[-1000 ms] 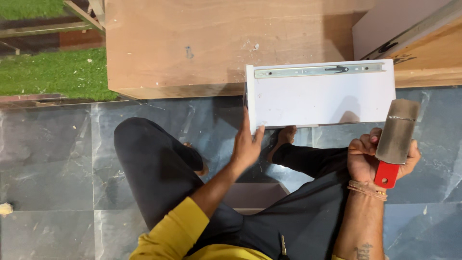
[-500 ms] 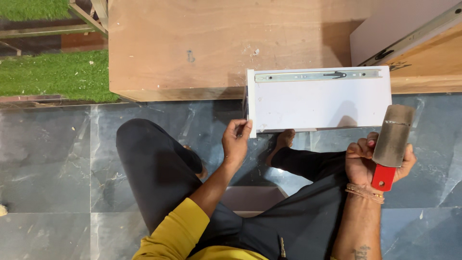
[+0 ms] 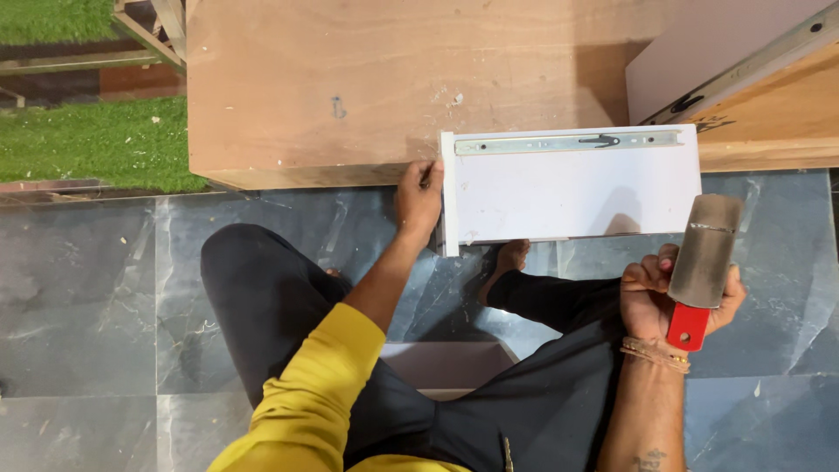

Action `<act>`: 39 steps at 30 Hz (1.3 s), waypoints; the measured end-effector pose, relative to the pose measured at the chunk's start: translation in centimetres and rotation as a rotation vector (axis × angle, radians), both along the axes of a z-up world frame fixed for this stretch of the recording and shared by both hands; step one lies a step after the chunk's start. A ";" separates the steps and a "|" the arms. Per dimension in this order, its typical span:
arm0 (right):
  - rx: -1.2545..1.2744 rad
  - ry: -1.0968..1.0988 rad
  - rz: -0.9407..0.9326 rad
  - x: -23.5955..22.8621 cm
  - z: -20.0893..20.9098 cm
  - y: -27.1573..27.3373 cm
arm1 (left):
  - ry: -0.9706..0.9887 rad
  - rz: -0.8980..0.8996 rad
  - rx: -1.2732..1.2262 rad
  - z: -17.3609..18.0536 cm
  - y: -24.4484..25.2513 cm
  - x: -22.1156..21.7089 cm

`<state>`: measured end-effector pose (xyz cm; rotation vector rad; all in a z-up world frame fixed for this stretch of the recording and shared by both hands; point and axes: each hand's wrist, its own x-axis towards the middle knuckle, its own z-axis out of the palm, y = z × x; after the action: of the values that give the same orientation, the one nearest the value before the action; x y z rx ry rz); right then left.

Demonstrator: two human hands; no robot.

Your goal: The person assembles a drawer by using a tool to apply fasteners to the white side panels and sliding rail components while sitting on the floor.

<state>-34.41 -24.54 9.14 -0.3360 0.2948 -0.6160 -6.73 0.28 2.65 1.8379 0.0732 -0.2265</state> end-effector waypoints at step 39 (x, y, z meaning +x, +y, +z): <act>-0.020 -0.008 0.052 2.2 0.4 0.9 | 0.329 -0.232 -0.219 2.1 2.9 -2.5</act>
<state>-32.25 -23.64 9.55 -0.3593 0.2714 -0.5696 -9.23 3.19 4.78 1.5754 0.0607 -0.6739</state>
